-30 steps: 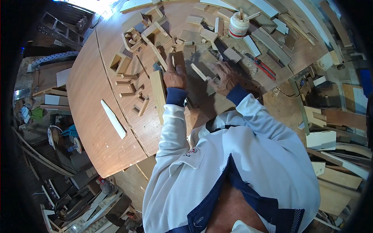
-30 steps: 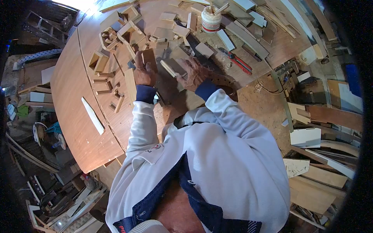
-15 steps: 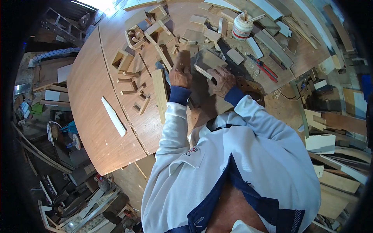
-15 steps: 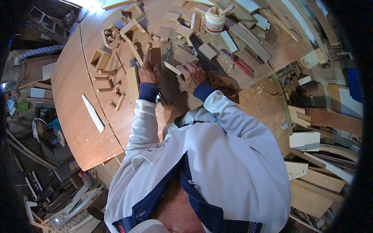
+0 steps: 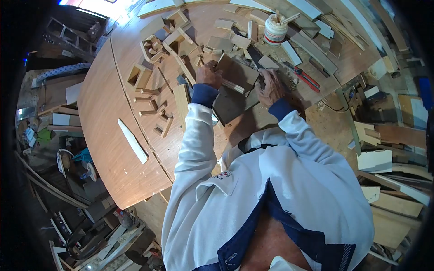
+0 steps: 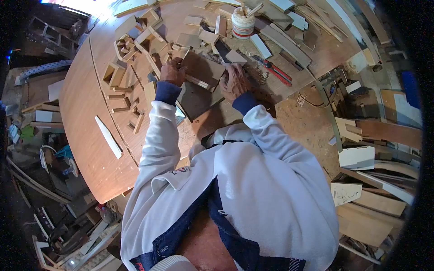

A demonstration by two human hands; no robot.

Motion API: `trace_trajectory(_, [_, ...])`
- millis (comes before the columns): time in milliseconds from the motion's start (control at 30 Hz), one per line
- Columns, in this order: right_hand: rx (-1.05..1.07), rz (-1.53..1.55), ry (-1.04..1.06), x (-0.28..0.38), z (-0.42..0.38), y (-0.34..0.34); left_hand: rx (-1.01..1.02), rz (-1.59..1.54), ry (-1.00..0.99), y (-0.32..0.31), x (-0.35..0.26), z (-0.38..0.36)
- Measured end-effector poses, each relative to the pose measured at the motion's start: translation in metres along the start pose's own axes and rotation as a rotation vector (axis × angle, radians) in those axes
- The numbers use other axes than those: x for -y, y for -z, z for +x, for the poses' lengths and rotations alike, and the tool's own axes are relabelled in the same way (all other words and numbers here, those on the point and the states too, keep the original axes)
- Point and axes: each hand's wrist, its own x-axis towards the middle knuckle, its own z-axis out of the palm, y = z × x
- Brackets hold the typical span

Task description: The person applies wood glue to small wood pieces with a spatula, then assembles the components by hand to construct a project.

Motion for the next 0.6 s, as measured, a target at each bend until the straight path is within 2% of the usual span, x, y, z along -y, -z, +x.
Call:
trace_trajectory(100, [-0.022,-0.145,-0.014,0.001,0.002,-0.001,0.083,0.051,0.011,0.001,0.002,0.006])
trace_trajectory(167, [0.053,-0.182,-0.043,0.009,0.006,0.001,0.236,0.026,0.109,-0.002,0.010,0.014])
trace_trajectory(267, [0.110,-0.229,-0.025,0.000,0.011,-0.010,0.227,0.151,0.079,0.008,-0.004,0.010])
trace_trajectory(467, [0.193,-0.180,-0.167,0.015,0.016,-0.002,0.195,0.092,0.107,0.001,-0.003,0.011])
trace_trajectory(600, [0.200,-0.192,-0.190,0.017,0.019,-0.001,0.224,0.114,0.072,0.004,-0.005,0.013])
